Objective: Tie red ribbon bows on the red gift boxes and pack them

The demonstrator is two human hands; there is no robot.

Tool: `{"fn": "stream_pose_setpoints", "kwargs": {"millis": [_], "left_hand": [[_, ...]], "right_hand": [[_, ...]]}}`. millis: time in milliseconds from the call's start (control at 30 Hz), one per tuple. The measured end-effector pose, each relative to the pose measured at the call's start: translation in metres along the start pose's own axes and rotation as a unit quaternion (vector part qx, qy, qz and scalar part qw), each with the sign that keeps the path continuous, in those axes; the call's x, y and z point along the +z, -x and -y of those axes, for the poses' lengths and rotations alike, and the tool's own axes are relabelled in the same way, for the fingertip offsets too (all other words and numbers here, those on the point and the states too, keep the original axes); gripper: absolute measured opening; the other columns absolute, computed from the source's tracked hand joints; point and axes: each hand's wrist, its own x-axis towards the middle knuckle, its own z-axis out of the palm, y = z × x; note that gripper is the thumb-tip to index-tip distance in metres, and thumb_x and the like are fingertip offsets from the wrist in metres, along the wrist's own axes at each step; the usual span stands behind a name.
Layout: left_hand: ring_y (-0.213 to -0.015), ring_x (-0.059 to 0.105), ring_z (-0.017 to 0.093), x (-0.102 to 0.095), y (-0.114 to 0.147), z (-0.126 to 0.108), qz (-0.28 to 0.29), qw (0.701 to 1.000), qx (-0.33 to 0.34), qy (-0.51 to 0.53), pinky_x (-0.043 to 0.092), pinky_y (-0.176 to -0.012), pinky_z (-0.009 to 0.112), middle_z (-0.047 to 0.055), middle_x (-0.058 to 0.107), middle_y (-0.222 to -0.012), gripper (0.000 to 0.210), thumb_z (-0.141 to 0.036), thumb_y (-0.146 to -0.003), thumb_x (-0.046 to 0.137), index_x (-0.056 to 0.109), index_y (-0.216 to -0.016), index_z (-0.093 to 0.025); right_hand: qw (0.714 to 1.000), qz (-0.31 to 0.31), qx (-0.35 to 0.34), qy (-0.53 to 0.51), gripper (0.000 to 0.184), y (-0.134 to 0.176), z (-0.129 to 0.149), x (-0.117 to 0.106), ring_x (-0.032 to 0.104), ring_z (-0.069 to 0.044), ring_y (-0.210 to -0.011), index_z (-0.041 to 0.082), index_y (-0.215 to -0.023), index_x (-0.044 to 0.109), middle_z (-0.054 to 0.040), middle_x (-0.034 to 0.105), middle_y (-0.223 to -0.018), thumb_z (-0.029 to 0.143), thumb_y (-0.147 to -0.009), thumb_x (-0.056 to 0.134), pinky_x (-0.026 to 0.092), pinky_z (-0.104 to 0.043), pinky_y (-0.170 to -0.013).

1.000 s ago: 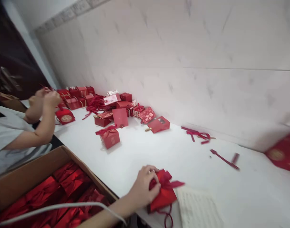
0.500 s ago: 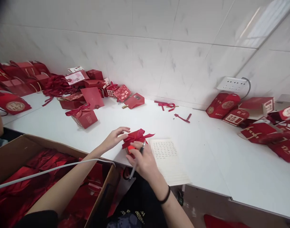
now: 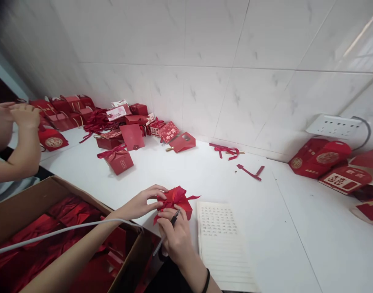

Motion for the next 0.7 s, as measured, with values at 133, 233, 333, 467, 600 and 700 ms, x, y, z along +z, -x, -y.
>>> {"fn": "stream_pose_setpoints", "kwargs": {"millis": [133, 233, 333, 467, 600, 700], "left_hand": [[-0.098, 0.057, 0.017, -0.002, -0.005, 0.005, -0.003, 1.0, 0.001, 0.0, 0.046, -0.089, 0.034, 0.005, 0.061, -0.105, 0.017, -0.028, -0.082, 0.046, 0.063, -0.082, -0.022], [-0.094, 0.059, 0.016, -0.003, -0.009, -0.002, -0.033, 0.999, -0.009, -0.006, 0.047, -0.087, 0.033, 0.003, 0.063, -0.101, 0.021, -0.027, -0.084, 0.042, 0.062, -0.087, -0.023], [-0.1, 0.057, 0.016, 0.003, -0.01, -0.017, -0.098, 0.994, -0.019, -0.041, 0.043, -0.093, 0.035, 0.003, 0.062, -0.103, 0.019, -0.027, -0.084, 0.042, 0.06, -0.089, -0.022], [-0.101, 0.055, 0.018, 0.02, -0.013, -0.026, -0.08, 0.991, -0.022, -0.105, 0.043, -0.093, 0.035, 0.003, 0.057, -0.109, 0.008, -0.025, -0.074, 0.055, 0.059, -0.079, -0.02], [-0.099, 0.055, 0.017, 0.037, -0.015, -0.018, -0.084, 0.991, -0.045, -0.092, 0.046, -0.088, 0.032, 0.002, 0.054, -0.11, 0.005, -0.021, -0.074, 0.054, 0.057, -0.071, -0.019], [-0.102, 0.054, 0.018, 0.045, -0.015, -0.013, -0.118, 0.989, -0.064, -0.063, 0.045, -0.09, 0.033, 0.003, 0.054, -0.111, 0.01, -0.024, -0.076, 0.054, 0.057, -0.068, -0.019]], "right_hand": [[0.995, -0.023, 0.019, -0.099, 0.021, 0.002, -0.006, -0.004, 0.059, -0.018, -0.088, 0.018, -0.095, 0.055, -0.0063, 0.063, -0.09, 0.002, -0.082, 0.051, 0.049, -0.041, -0.083], [0.992, -0.014, 0.02, -0.125, 0.026, 0.0, -0.007, -0.01, 0.06, -0.019, -0.088, 0.019, -0.1, 0.054, -0.0073, 0.063, -0.089, 0.001, -0.081, 0.051, 0.052, -0.038, -0.077], [0.993, -0.011, 0.011, -0.118, 0.028, -0.002, -0.008, -0.013, 0.06, -0.02, -0.087, 0.02, -0.101, 0.054, -0.0071, 0.063, -0.088, 0.002, -0.081, 0.051, 0.053, -0.039, -0.075], [0.994, -0.016, 0.004, -0.108, 0.028, 0.002, -0.011, -0.014, 0.06, -0.02, -0.085, 0.02, -0.1, 0.054, -0.0063, 0.063, -0.087, 0.001, -0.079, 0.053, 0.052, -0.041, -0.075], [0.995, -0.013, 0.017, -0.098, 0.027, 0.007, -0.013, -0.013, 0.059, -0.019, -0.086, 0.02, -0.097, 0.054, -0.0064, 0.063, -0.088, 0.0, -0.079, 0.054, 0.051, -0.042, -0.075], [0.994, -0.01, 0.017, -0.105, 0.023, 0.01, -0.014, -0.012, 0.059, -0.019, -0.086, 0.019, -0.094, 0.055, -0.006, 0.063, -0.086, 0.001, -0.08, 0.054, 0.049, -0.042, -0.076]]}}
